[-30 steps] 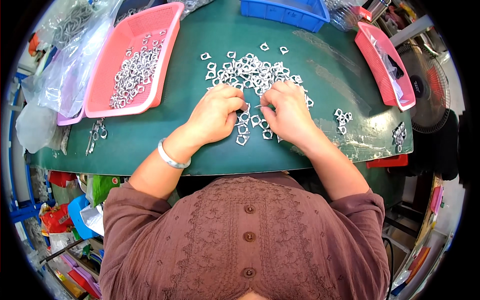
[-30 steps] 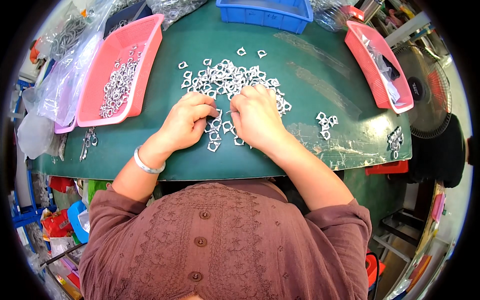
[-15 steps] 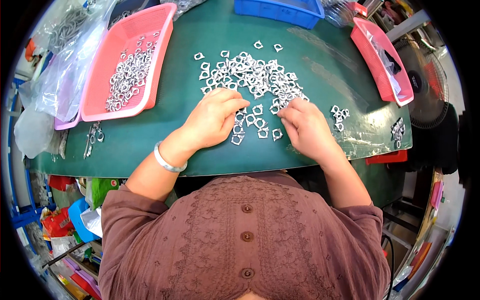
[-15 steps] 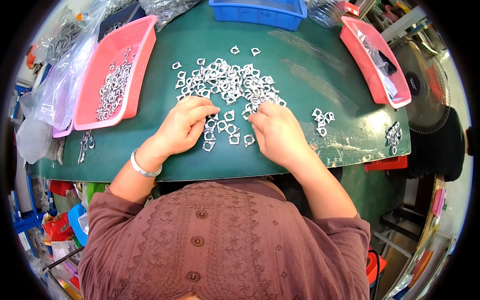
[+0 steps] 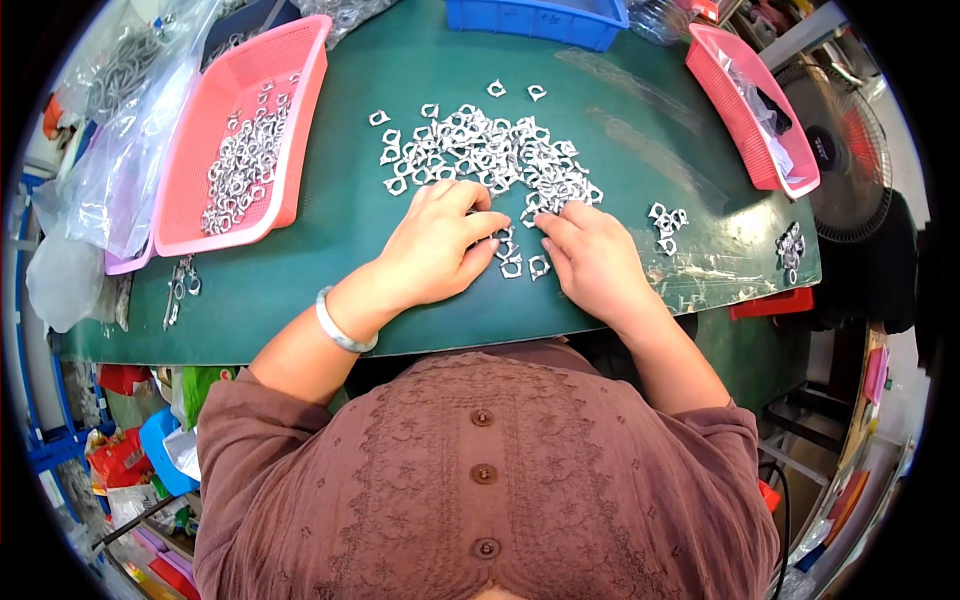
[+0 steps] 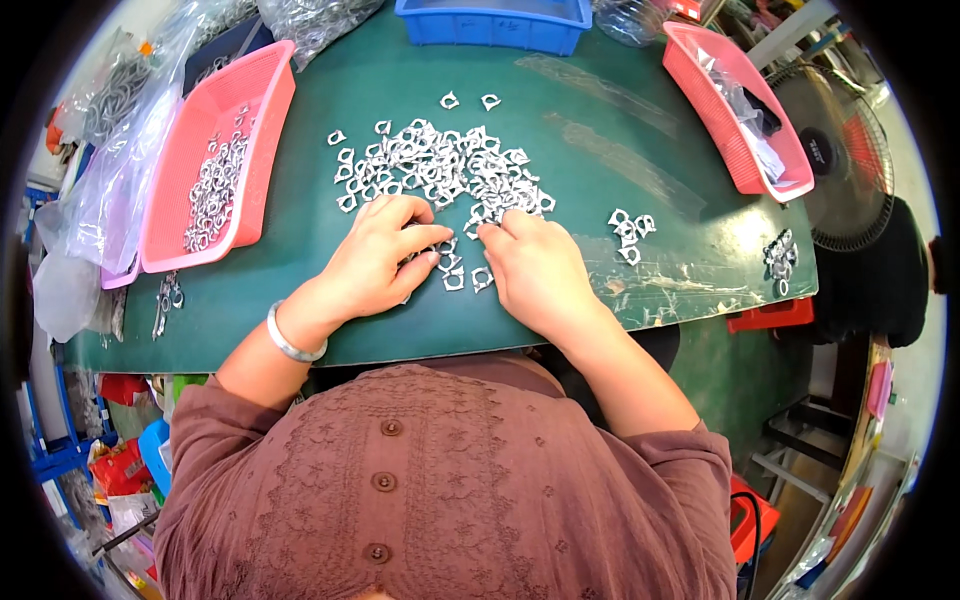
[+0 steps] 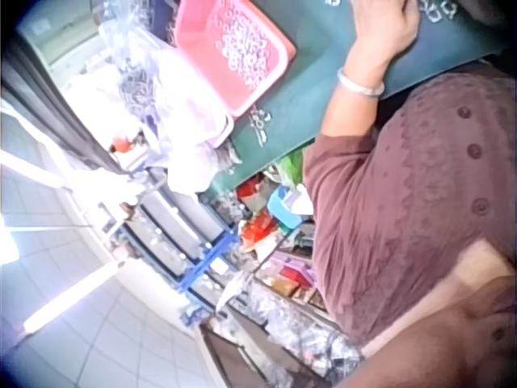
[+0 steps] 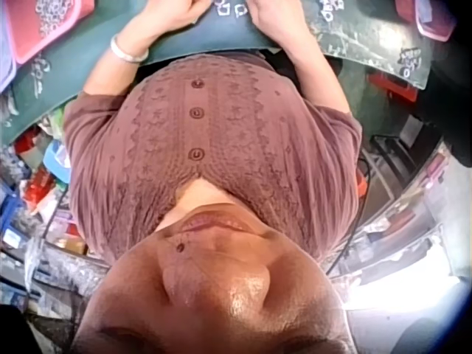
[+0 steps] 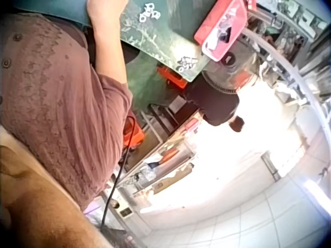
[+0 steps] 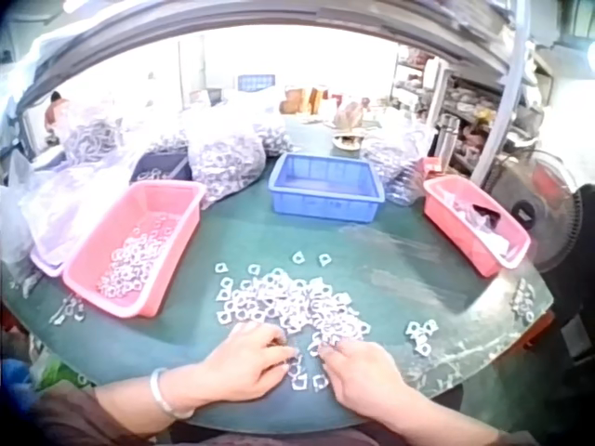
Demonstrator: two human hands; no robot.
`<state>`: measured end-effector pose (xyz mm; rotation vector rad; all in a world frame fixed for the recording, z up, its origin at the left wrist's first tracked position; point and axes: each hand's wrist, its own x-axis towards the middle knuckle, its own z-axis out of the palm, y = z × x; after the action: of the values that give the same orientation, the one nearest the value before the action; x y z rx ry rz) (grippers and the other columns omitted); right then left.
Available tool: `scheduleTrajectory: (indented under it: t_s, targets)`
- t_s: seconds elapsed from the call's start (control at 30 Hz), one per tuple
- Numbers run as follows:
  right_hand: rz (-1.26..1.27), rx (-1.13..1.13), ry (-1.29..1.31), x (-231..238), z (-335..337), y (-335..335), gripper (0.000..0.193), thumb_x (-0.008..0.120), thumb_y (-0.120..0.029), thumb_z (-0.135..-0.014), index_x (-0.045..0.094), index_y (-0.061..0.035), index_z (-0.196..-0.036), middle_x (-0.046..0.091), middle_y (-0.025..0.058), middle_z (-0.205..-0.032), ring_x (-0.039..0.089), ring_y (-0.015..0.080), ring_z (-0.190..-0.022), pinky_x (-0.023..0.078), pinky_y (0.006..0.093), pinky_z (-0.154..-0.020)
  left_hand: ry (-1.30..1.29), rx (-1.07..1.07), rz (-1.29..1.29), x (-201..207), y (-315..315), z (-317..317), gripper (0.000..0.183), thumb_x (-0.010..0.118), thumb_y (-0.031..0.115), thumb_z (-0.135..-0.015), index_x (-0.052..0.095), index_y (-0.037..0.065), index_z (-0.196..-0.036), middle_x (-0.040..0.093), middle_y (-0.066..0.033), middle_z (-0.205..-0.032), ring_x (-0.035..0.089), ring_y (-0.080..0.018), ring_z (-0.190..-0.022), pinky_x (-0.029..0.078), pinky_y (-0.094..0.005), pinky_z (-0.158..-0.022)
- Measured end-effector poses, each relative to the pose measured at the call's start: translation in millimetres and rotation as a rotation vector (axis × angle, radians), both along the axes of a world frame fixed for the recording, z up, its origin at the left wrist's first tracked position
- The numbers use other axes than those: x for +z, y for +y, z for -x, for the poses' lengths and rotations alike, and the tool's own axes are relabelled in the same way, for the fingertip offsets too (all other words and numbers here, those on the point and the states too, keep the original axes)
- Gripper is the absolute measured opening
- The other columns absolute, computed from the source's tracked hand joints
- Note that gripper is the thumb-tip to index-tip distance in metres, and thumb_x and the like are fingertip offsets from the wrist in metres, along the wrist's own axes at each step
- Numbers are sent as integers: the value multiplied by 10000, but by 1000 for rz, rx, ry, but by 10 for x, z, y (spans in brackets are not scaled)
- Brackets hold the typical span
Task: The person sorts small metal clips from a central pile on a green table into plastic trays on the left and right by hand.
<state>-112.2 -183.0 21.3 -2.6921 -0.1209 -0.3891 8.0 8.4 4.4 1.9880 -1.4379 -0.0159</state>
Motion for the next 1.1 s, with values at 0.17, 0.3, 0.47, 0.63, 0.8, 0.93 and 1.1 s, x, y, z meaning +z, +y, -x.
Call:
scheduleTrajectory:
  t_s: [0.17,0.3,0.47,0.63,0.8,0.93,1.1]
  targets:
    - [38,60,32,-16,73,-14,245,656,-64,-777,701,-65,-1018,562,110,-805,604,314,-736,488,423,-667,8,-56,-1,-4,37,-24,226,692,72,-789,705,64,-1014,580,-86,-1030,543,-276,-966,410,-388,-901]
    - [11,76,-5,-9,77,-49,261,656,-71,-777,702,-79,-1034,557,83,-784,593,291,-731,467,416,-651,13,-50,41,31,2,-2,244,706,79,-775,702,65,-1018,590,-83,-1031,556,-268,-967,406,-390,-899]
    - [107,-44,-108,-39,4,-63,178,663,-92,-802,695,-74,-977,555,72,-786,591,280,-760,452,391,-685,-28,-11,65,35,-124,70,267,716,87,-766,700,71,-1032,594,-79,-1034,562,-265,-991,402,-392,-909]
    - [49,-4,-65,-82,61,-135,133,677,-94,-793,690,-71,-923,561,71,-808,596,280,-784,456,393,-696,-24,-123,-51,54,-131,64,236,723,113,-768,711,86,-1002,604,-70,-1037,567,-254,-985,399,-392,-907]
    - [-10,-45,-97,-41,29,-150,157,698,-104,-780,686,-76,-934,554,70,-817,595,280,-803,458,398,-714,11,-36,25,80,-248,-15,196,724,119,-772,712,91,-966,623,-66,-945,590,-270,-921,435,-403,-826]
    - [55,-109,-144,-89,-76,-147,198,717,-131,-773,678,-89,-963,551,63,-838,588,267,-826,442,401,-712,-96,60,2,60,-488,-59,180,740,167,-777,700,80,-929,623,-84,-910,593,-297,-894,466,-414,-784]
    - [67,-112,-136,-108,-88,-159,203,727,-139,-766,676,-101,-958,551,57,-852,583,258,-834,429,398,-702,-160,112,-22,5,-591,-57,125,713,160,-796,685,70,-877,608,-89,-874,593,-302,-888,477,-418,-787]
